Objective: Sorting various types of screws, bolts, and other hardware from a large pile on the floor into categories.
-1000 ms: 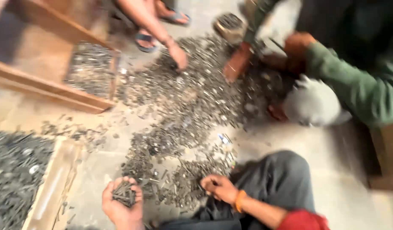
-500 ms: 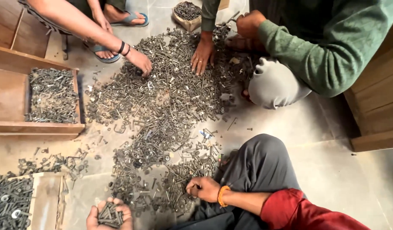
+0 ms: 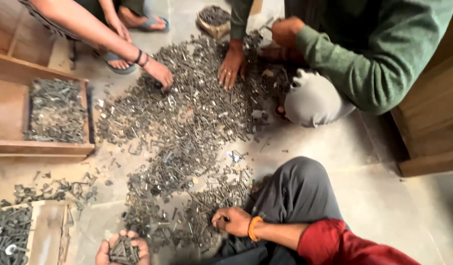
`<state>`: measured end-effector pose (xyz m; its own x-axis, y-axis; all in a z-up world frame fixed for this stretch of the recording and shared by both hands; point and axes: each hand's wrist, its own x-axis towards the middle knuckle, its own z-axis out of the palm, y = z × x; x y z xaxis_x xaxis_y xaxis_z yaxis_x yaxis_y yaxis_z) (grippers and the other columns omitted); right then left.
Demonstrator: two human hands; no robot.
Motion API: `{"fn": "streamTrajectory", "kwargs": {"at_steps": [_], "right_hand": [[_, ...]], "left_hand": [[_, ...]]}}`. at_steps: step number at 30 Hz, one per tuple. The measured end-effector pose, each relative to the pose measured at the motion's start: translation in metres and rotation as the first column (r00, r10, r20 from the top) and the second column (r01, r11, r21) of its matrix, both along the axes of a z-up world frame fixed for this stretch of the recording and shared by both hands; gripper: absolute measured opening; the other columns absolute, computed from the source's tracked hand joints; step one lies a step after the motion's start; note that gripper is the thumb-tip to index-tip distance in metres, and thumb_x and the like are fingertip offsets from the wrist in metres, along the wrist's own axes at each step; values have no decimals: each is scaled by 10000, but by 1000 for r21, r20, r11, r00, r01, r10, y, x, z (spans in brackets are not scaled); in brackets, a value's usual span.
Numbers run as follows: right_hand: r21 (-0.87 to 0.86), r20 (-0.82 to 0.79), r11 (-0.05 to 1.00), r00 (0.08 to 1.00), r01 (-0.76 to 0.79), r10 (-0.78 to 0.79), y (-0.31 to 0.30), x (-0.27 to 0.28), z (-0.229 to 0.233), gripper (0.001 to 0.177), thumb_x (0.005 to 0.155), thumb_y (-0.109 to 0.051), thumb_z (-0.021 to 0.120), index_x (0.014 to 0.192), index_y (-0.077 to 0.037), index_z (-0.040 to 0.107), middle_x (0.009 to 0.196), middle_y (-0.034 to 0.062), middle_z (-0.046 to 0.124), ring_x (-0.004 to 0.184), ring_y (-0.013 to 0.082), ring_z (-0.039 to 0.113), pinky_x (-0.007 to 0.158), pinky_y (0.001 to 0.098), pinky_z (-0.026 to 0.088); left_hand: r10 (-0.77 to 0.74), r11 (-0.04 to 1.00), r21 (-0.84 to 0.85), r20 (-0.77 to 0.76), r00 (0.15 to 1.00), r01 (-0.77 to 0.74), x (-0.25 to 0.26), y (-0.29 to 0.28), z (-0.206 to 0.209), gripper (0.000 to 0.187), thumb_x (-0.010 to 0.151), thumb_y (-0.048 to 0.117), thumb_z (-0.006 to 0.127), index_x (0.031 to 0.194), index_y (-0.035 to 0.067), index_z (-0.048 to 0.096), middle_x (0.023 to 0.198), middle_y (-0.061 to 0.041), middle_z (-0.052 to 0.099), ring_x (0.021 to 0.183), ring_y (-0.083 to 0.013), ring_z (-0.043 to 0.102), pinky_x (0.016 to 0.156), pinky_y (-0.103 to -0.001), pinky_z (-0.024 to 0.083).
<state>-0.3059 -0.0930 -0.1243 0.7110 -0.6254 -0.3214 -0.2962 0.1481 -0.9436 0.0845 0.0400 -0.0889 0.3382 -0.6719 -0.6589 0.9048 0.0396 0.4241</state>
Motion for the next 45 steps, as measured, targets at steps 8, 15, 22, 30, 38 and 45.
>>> {"fn": "streamTrajectory", "kwargs": {"at_steps": [8,15,22,30,38,45], "right_hand": [[16,-11,1000,1000,-3,3,-10,0,20,195,927,-190,634,1054,-83,736,935,57,780,842,185,753,775,328,585],[-1,-53,1000,998,-24,24,-8,0,25,201,941,-232,655,1055,-92,745,920,69,778,823,199,751,766,335,581],[-66,38,997,998,-43,46,-2,0,7,202,958,-260,669,1055,-103,751,969,61,785,881,186,759,790,328,590],[21,-43,995,995,-93,94,-3,-1,21,249,958,-339,695,1057,-117,744,930,97,759,880,221,743,793,361,578],[-37,-78,997,995,-68,65,-7,-1,34,319,961,-411,659,1056,-122,751,926,114,756,879,290,740,788,411,569],[-23,-133,993,985,-114,110,-9,-1,39,313,958,-403,652,1060,-122,742,893,126,751,844,306,730,774,424,559]], "left_hand": [[215,977,-27,85,973,-213,-5,-6,-6,374,1064,493,566,897,168,645,1046,-89,715,961,-279,656,686,-367,558],[228,972,31,95,969,-232,-3,-4,-9,364,1066,470,548,886,175,662,1049,-88,705,951,-258,666,693,-350,555],[114,967,-224,-33,993,-119,30,8,-64,374,1083,461,553,926,146,679,1156,-117,712,1077,-307,656,799,-396,544],[169,954,-255,24,985,-158,19,10,-64,420,1123,432,554,992,75,732,1164,-125,718,1114,-329,643,838,-422,544],[170,941,-301,39,985,-151,12,8,-40,465,1135,445,493,1000,76,743,1088,-119,717,1050,-324,665,774,-397,570],[203,957,-223,59,977,-185,9,6,-27,410,1085,412,488,1001,99,740,1072,-99,717,1033,-292,672,760,-365,559]]}}
